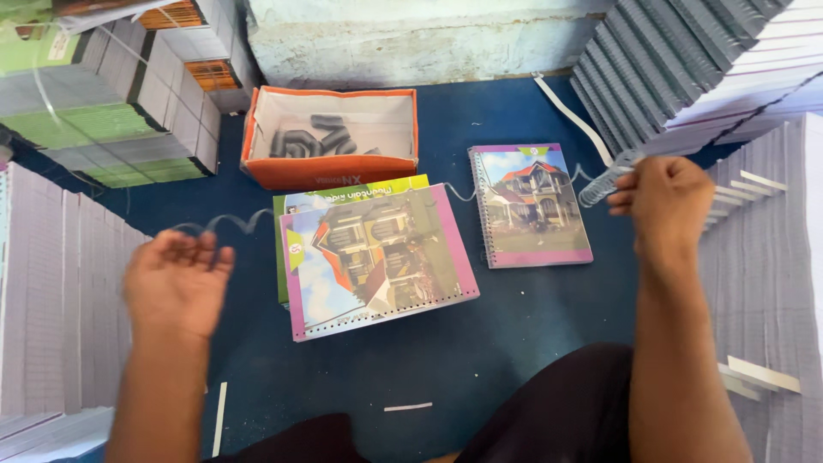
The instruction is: The person sits on the floor and binds a notebook by inserting a plastic spiral coil through pre-punched holes. They align the coil with the holes and thread it through the pages to secure the notebook.
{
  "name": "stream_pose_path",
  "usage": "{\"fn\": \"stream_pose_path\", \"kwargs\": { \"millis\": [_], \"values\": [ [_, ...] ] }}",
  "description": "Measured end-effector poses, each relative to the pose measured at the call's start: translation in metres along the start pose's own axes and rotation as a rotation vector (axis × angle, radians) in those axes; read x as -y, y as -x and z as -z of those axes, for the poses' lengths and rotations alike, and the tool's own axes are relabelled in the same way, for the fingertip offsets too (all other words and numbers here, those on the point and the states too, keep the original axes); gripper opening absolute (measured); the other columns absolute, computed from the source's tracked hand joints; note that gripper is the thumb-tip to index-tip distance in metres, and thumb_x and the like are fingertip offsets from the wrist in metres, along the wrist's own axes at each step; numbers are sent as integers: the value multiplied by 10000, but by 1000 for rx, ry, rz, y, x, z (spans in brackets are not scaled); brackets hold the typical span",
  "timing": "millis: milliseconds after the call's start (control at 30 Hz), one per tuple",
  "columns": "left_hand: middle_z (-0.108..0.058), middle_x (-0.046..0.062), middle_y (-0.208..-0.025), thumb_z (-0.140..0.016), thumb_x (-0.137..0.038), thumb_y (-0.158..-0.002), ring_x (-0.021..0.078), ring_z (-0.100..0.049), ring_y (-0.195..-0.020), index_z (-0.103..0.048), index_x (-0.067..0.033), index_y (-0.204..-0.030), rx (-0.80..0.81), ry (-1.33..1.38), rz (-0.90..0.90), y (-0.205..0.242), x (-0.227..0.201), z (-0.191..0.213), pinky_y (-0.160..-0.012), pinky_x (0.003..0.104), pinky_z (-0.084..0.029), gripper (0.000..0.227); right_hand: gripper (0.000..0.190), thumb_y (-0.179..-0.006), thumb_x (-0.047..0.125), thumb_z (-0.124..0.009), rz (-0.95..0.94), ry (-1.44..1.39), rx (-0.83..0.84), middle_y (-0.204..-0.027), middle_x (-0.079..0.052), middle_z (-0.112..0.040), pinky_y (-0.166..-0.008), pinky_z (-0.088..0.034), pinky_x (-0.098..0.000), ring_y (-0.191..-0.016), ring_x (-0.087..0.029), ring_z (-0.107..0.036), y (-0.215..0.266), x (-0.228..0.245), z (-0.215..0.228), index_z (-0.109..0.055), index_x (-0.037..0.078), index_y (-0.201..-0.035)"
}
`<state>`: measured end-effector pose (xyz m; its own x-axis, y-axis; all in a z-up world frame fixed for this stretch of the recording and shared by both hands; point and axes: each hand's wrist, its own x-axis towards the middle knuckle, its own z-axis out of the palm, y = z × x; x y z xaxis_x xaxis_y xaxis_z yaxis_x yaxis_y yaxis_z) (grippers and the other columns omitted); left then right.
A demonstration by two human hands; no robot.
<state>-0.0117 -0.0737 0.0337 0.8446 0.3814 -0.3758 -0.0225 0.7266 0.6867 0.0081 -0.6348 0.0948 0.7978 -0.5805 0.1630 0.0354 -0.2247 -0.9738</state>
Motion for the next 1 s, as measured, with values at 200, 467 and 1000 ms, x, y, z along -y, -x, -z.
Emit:
{"fn": "stream_pose_path", "kwargs": {
  "millis": [200,467,1000],
  "values": [
    [-632,34,-987,-608,-241,-969,208,-609,-1048,-635,-125,-948,282,-162,50,54,41,-44,-944,473,-476,121,186,-997,23,-468,123,66,201,-791,-136,-717,-512,-576,-276,-587,-148,-677,49,23,-60,-626,-37,-920],
    [-624,32,-954,-613,-291,-960,183,-614,-987,-642,-103,-955,466,-346,129,92,71,-72,-861,410,-484,191,97,-1004,73,-610,138,-52,437,-874,-113,-761,-549,-576,-251,-623,-105,-691,114,35,-119,-618,-15,-965],
    [-657,15,-932,-593,-456,-921,118,-588,-722,-651,-51,-1107,573,-893,-169,106,43,-120,-548,301,-474,449,75,-1008,72,-668,493,2,656,-818,-69,-734,-624,-589,-262,-704,-97,-715,180,27,-140,-676,34,-1071]
  ]
}}
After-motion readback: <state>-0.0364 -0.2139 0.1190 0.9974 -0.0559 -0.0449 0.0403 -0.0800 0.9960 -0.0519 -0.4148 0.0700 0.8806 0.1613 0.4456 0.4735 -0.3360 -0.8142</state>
